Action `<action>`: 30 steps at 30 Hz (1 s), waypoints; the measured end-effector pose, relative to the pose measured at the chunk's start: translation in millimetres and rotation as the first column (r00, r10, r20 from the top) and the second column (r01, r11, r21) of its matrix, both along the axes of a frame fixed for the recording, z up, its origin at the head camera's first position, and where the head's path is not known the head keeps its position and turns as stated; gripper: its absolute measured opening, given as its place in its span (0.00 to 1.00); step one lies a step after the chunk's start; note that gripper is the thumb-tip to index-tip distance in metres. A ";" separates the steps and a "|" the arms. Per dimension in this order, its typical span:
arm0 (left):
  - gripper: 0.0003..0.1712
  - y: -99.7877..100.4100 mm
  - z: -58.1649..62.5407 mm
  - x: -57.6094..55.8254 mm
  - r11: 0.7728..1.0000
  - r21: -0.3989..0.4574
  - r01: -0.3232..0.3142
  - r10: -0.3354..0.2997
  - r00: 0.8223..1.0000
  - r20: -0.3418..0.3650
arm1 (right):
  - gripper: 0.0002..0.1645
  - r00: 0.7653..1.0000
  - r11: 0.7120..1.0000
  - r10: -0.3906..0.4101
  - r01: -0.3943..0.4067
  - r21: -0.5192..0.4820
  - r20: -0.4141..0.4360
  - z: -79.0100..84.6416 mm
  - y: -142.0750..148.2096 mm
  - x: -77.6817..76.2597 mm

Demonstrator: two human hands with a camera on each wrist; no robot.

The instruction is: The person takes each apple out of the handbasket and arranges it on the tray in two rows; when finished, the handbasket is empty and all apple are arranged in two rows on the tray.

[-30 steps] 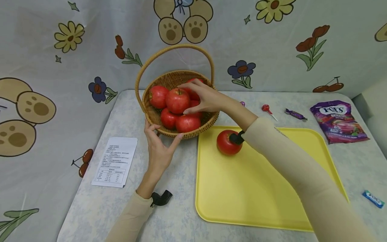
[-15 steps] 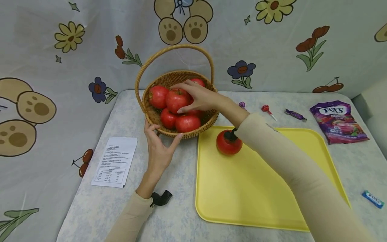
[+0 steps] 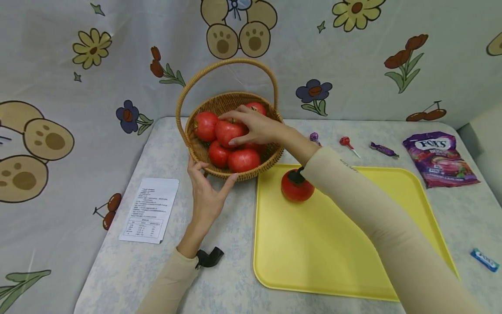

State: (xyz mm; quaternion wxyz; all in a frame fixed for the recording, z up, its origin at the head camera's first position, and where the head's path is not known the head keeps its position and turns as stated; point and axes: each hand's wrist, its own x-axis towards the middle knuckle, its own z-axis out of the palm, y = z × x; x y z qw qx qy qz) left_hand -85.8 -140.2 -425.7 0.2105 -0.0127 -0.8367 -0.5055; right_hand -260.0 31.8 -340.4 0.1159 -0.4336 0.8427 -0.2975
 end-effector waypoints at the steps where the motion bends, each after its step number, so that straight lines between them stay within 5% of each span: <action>1: 0.40 0.0 0.2 0.1 1.000 -0.002 0.000 0.000 1.000 -0.001 | 0.40 1.000 1.000 -0.001 0.001 -0.005 -0.003 -0.3 -0.6 -0.2; 15: 0.41 0.2 -0.3 -1.2 1.000 -0.005 -0.001 0.001 1.000 -0.012 | 0.37 0.998 0.996 -0.048 0.044 -0.071 -0.043 6.0 13.9 6.3; 30: 0.39 -1.3 -0.3 -1.2 1.000 0.003 0.002 -0.002 1.000 -0.008 | 0.37 0.994 0.976 -0.069 0.050 -0.210 -0.085 24.4 85.3 41.7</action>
